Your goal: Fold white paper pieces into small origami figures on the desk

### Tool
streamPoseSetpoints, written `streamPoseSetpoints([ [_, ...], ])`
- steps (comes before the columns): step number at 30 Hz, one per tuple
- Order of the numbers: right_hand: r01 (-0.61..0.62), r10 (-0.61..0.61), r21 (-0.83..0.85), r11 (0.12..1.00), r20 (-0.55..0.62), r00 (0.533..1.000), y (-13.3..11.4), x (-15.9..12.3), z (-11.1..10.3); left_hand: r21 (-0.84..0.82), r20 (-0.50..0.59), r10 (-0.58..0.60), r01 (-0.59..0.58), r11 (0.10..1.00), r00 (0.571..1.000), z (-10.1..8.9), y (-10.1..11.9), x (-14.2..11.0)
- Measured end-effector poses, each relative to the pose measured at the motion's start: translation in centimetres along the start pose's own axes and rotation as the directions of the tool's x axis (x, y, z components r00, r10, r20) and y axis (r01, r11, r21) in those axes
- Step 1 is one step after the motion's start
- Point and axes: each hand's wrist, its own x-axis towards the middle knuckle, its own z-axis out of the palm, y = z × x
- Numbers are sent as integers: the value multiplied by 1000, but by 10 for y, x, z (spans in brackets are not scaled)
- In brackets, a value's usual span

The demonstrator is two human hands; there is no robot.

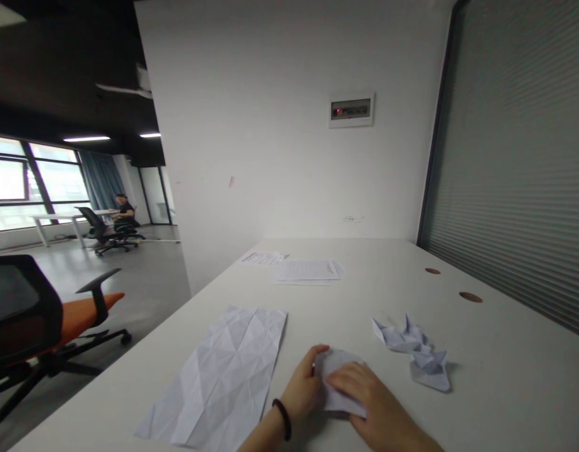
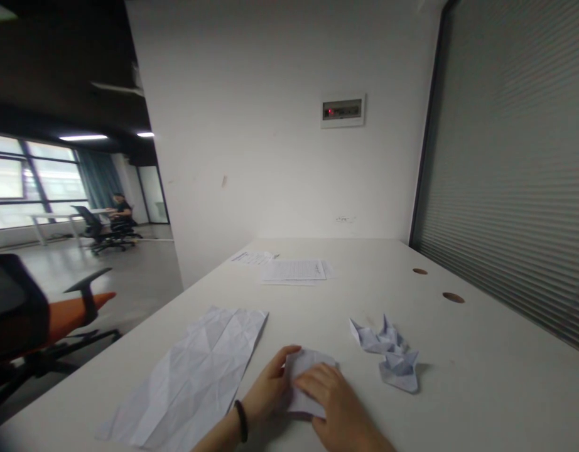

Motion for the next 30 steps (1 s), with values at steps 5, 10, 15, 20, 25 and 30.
streamPoseSetpoints([
  [5,-46,56,125,991,-77,995,12,-5,-13,350,7,209,-198,916,978,1,5,-5],
  [10,-77,80,169,983,-11,997,9,-2,-12,569,37,265,-238,787,964,3,11,-8],
  [15,-118,124,151,981,-33,992,17,-1,-7,632,70,317,-288,719,946,1,27,-12],
  [20,-211,232,212,954,-82,969,30,0,-1,662,237,257,-349,663,937,3,36,-18],
  [25,-286,314,203,936,-125,941,34,0,4,683,128,197,-230,694,972,4,29,-13],
  [30,-245,264,116,963,-204,943,37,0,11,701,78,225,-214,681,971,5,21,-10],
])
